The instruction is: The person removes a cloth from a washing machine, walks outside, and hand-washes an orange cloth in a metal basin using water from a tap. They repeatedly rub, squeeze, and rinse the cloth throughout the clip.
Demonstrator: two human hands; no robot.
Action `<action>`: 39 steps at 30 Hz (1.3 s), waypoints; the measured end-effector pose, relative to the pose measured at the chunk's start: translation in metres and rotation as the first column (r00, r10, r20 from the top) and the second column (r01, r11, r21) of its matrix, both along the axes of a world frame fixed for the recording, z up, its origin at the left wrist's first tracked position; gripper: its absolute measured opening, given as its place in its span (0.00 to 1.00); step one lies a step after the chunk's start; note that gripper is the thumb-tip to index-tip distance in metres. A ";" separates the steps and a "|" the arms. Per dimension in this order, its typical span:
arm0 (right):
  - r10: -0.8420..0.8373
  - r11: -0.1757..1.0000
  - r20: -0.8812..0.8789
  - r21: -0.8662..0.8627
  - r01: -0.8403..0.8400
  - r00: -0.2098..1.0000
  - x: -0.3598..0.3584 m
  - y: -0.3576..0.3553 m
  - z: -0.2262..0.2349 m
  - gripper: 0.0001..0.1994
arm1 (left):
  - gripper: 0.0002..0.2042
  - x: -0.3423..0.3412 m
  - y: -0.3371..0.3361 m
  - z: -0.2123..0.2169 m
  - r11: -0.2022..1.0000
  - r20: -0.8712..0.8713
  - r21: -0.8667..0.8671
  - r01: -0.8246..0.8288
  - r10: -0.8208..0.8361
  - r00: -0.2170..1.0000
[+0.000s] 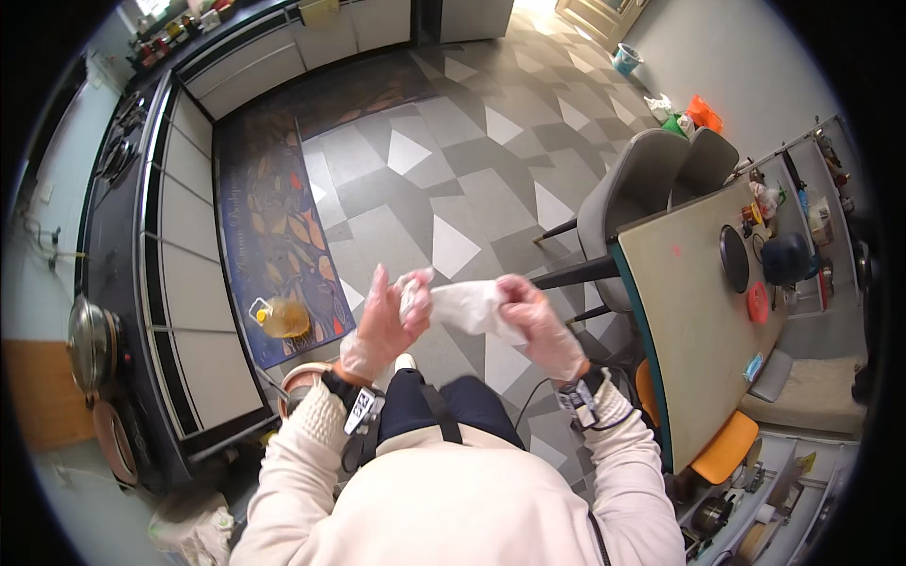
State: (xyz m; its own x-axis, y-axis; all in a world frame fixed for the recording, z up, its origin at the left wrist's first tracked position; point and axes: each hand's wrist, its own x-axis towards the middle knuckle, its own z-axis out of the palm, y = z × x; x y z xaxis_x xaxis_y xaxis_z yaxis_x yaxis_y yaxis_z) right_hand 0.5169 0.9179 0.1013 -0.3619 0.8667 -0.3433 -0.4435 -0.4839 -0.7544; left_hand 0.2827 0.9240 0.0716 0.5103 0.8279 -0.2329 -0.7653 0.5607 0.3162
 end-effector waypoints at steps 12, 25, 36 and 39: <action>-0.339 0.931 -0.049 0.125 0.342 0.940 0.129 0.280 0.057 0.14 | 0.37 0.152 0.356 0.032 0.934 0.144 0.018 0.357 -0.356 0.923; -0.374 0.888 0.038 0.304 0.346 0.927 0.256 0.619 0.104 0.14 | 0.39 0.263 0.689 0.052 0.933 0.335 0.059 0.354 -0.352 0.874; -0.719 0.618 -0.117 0.344 0.707 0.686 0.409 0.861 0.103 0.16 | 0.42 0.470 0.989 0.076 0.792 0.356 0.060 0.607 -0.585 0.729; -0.750 0.588 -0.110 0.341 0.734 0.652 0.463 0.924 0.089 0.18 | 0.41 0.538 1.049 0.066 0.774 0.335 0.033 0.632 -0.605 0.722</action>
State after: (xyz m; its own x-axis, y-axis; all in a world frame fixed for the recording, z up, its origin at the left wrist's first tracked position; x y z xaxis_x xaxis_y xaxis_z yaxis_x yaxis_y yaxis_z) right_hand 0.9802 1.8417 0.1908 0.4655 0.8849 0.0150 -0.4999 0.2769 -0.8206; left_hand 0.8206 1.9730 0.1373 0.9573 0.2885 -0.0207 -0.2868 0.9561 0.0595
